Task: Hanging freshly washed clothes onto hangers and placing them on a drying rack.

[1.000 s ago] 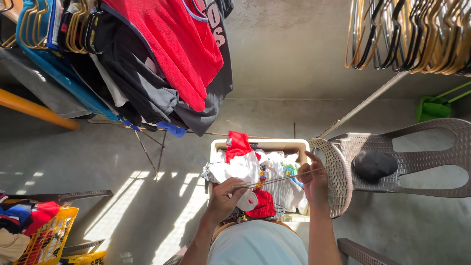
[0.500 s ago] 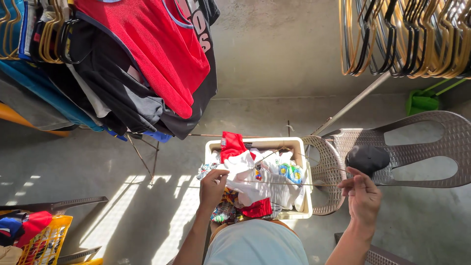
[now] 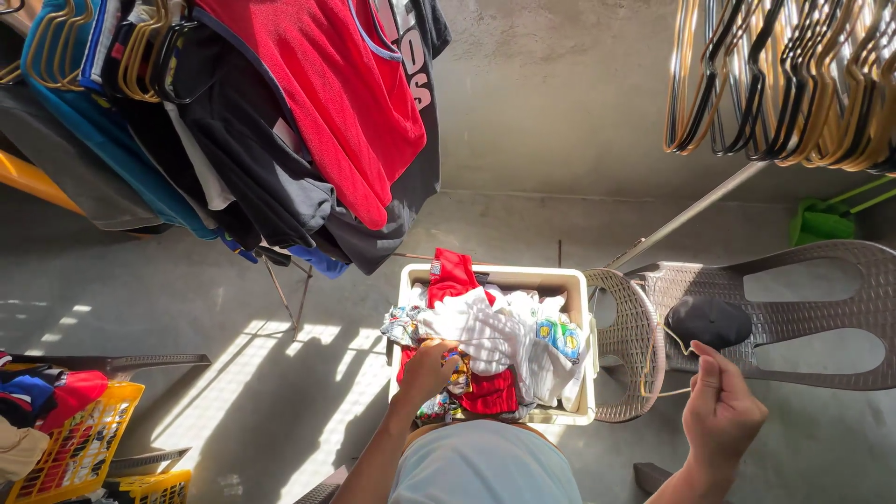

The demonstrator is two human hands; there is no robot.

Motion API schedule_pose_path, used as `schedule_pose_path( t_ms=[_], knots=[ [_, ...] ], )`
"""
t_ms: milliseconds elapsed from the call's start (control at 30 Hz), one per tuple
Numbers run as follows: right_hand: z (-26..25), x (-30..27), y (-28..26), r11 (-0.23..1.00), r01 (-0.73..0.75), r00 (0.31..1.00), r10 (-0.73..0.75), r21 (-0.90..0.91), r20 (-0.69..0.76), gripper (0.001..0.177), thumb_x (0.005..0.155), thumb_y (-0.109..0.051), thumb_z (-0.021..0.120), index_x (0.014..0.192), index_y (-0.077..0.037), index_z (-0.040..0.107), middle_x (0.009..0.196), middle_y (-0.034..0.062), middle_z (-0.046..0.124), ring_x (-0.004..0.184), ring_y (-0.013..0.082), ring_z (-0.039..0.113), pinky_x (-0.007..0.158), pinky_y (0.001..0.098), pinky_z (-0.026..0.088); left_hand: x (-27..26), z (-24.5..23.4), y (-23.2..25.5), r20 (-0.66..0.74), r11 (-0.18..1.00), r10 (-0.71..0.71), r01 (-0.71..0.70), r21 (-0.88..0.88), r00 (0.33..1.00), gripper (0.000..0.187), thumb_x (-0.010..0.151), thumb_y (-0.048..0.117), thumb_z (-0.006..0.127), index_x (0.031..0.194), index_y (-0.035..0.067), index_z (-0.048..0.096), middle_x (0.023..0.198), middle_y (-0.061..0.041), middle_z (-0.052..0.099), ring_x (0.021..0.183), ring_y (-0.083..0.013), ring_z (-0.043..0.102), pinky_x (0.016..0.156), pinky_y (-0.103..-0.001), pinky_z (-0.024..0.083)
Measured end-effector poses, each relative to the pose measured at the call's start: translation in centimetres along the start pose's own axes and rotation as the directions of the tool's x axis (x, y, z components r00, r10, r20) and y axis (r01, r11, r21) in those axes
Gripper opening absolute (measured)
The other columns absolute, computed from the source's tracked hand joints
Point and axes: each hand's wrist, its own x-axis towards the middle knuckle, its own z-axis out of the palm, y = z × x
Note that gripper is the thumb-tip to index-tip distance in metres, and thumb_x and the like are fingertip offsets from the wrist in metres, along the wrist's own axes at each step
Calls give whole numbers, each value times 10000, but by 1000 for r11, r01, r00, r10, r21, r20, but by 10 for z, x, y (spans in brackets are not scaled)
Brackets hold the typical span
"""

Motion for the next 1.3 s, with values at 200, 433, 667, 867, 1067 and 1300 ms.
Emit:
schedule_pose_path(
  t_ms=[200,433,667,867,1067,1300],
  knots=[
    [14,-13,31,823,96,994,-110,560,-9,231,1138,-167,558,1169,-3,718,618,3,504,521,57,412,529,191,321,-16,-36,69,-369,828,540,-555,75,756,656,821,302,791,1343,-23,563,1288,-274,602,1171,-428,572,974,-544,472],
    [38,-14,84,411,-260,964,170,874,207,282,1161,-222,546,1238,9,690,763,76,649,659,101,590,702,263,461,3,-91,16,-3,785,261,-214,-582,965,268,893,101,732,1142,15,782,910,-74,816,763,-133,750,615,-274,586],
    [63,-14,138,638,-618,779,417,459,469,345,1008,-199,606,1307,-48,690,1118,116,778,780,121,685,684,270,506,-24,-236,95,-539,883,277,-432,-183,795,215,906,117,745,1108,57,791,834,-48,791,693,-59,697,584,-239,541],
    [70,-19,159,615,-680,721,463,399,515,355,989,-209,620,1304,-67,700,1063,125,788,778,132,686,695,285,505,-30,-269,246,-672,671,725,-375,640,150,161,969,82,752,1127,56,774,711,-83,616,635,-222,634,574,-366,484],
    [82,-32,159,640,-699,683,464,319,564,369,970,-214,642,1297,-58,711,1058,83,797,774,117,659,708,286,502,58,-235,356,-574,545,819,-276,792,-30,133,970,141,713,1072,69,759,693,-34,633,583,-196,617,493,-348,458],
    [86,-58,186,658,-730,590,467,187,658,376,961,-220,634,1304,-86,708,1059,82,816,778,135,701,718,289,528,142,-158,404,-436,464,886,-261,847,158,335,925,131,656,1240,59,741,717,-39,664,586,-177,658,468,-339,486]
  ],
)
